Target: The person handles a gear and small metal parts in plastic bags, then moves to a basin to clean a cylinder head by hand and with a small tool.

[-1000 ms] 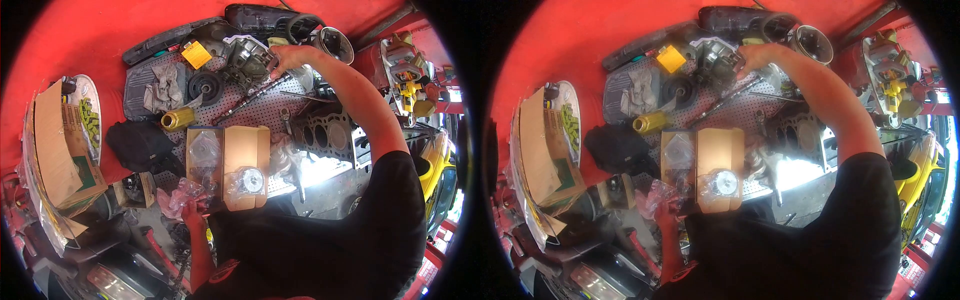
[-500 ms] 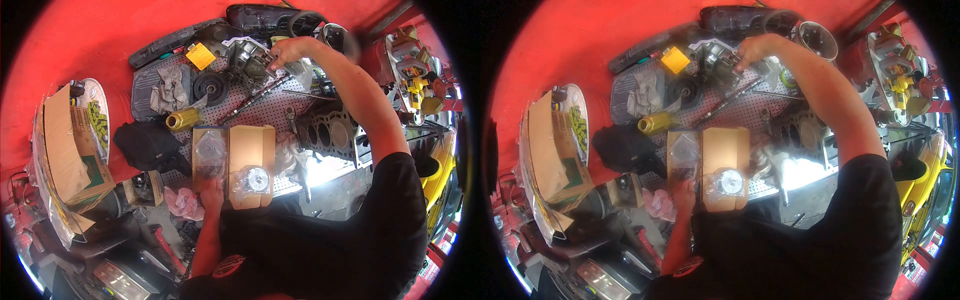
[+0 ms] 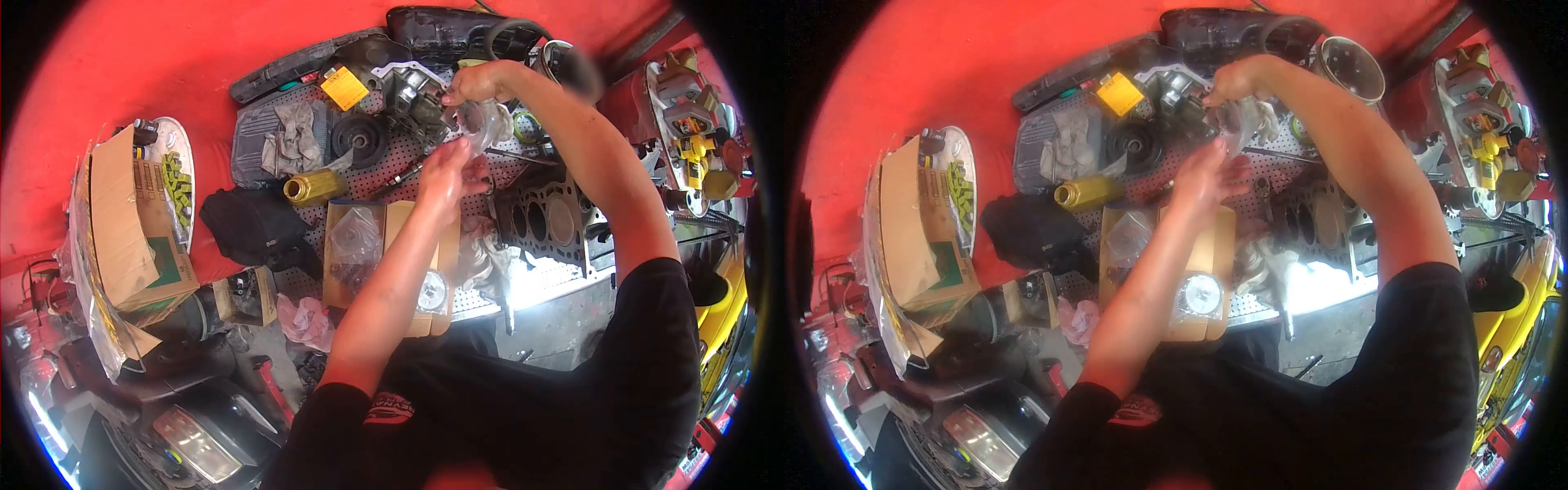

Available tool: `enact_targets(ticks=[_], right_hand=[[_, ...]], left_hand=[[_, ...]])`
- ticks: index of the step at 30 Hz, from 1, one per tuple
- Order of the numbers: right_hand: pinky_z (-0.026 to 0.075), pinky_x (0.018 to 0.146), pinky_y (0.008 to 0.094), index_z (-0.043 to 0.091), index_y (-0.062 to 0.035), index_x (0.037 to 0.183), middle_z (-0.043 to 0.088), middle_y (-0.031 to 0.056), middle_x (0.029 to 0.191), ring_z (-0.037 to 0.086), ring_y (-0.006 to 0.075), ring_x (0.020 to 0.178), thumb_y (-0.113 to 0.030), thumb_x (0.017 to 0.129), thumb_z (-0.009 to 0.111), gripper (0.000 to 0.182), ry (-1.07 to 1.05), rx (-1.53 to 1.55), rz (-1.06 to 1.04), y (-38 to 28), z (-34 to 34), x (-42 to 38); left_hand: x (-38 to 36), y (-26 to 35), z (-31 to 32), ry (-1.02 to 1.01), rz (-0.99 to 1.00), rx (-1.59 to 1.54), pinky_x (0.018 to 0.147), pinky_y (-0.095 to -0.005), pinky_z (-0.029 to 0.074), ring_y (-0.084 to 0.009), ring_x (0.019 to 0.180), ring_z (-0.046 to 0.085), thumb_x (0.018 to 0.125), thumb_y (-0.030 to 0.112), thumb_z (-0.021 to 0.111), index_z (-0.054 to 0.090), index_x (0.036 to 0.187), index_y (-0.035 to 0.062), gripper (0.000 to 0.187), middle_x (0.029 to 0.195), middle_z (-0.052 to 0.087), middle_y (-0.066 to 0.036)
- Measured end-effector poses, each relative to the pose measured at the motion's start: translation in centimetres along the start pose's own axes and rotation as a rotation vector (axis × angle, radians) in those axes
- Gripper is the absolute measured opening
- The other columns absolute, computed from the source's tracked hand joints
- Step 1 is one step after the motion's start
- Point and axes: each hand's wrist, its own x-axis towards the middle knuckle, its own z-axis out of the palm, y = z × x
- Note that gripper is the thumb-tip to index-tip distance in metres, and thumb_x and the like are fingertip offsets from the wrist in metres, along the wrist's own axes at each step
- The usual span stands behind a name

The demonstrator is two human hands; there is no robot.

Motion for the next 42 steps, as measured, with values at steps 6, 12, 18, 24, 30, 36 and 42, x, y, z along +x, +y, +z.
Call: enact_targets(ticks=[6,12,18,24,30,36,42], right_hand=[[0.040,0.099,0.0483,0.062,-0.0062,0.125,0.050,0.0156,0.139,0.048,0.0308,0.124,-0.040,0.094,0.058,0.046,-0.068,0.075,0.026,-1.9,0.6,-1.6],[0.052,0.078,0.0352,0.064,0.0017,0.114,0.072,0.0112,0.095,0.064,0.0197,0.087,-0.028,0.092,0.056,0.038,-0.042,0.253,0.027,-1.5,0.6,-1.9],[0.052,0.076,0.0353,0.062,0.0028,0.115,0.072,0.0139,0.097,0.065,0.0199,0.085,-0.028,0.092,0.056,0.039,-0.037,0.202,0.017,-1.8,0.9,-2.2],[0.052,0.073,0.0362,0.065,0.0018,0.108,0.070,0.0111,0.092,0.065,0.0200,0.084,-0.026,0.089,0.064,0.034,-0.047,0.232,-0.006,-1.4,0.8,-2.4],[0.049,0.077,0.0389,0.069,-0.0011,0.098,0.066,0.0120,0.096,0.062,0.0233,0.090,-0.028,0.084,0.072,0.031,0.077,0.011,0.009,-0.5,0.6,-1.1],[0.047,0.085,0.0405,0.072,-0.0027,0.095,0.067,0.0154,0.106,0.060,0.0260,0.100,-0.030,0.083,0.073,0.029,0.035,-0.101,-0.007,-1.4,0.8,-1.4],[0.051,0.069,0.0346,0.068,0.0026,0.097,0.072,0.0120,0.087,0.065,0.0196,0.081,-0.014,0.086,0.070,0.020,0.018,-0.056,-0.041,0.5,0.6,0.8]], left_hand=[[2.6,-0.1,-0.3,-0.026,0.072,-0.140,0.052,-0.0303,0.048,-0.0183,0.062,0.061,0.093,0.015,0.061,0.057,0.101,0.0012,0.016,0.080,0.065,-0.012],[1.5,1.3,-3.3,0.151,0.390,0.057,0.050,-0.0273,0.047,-0.0150,0.055,0.059,0.093,0.009,0.060,0.060,0.092,0.0017,0.007,0.072,0.066,-0.011],[4.4,1.0,-5.3,0.280,0.717,0.465,0.057,-0.0268,0.045,-0.0097,0.063,0.056,0.090,0.006,0.062,0.062,0.089,0.0018,0.004,0.069,0.061,-0.005],[6.5,-0.1,-5.0,0.322,0.837,0.707,0.060,-0.0292,0.045,-0.0112,0.062,0.054,0.085,0.005,0.064,0.065,0.087,0.0034,0.003,0.067,0.061,-0.006],[8.1,0.6,-4.8,0.285,0.575,0.581,0.061,-0.0297,0.046,-0.0115,0.064,0.055,0.083,0.007,0.067,0.068,0.085,-0.0005,0.008,0.072,0.064,-0.003],[8.8,1.8,-4.4,0.188,0.376,0.081,0.062,-0.0303,0.046,-0.0120,0.068,0.057,0.080,0.009,0.069,0.068,0.084,-0.0008,0.011,0.080,0.065,-0.003],[8.6,2.8,-4.0,0.436,0.573,0.527,0.068,-0.0365,0.049,-0.0210,0.075,0.063,0.075,0.016,0.075,0.063,0.082,-0.0035,0.024,0.079,0.066,-0.014]])
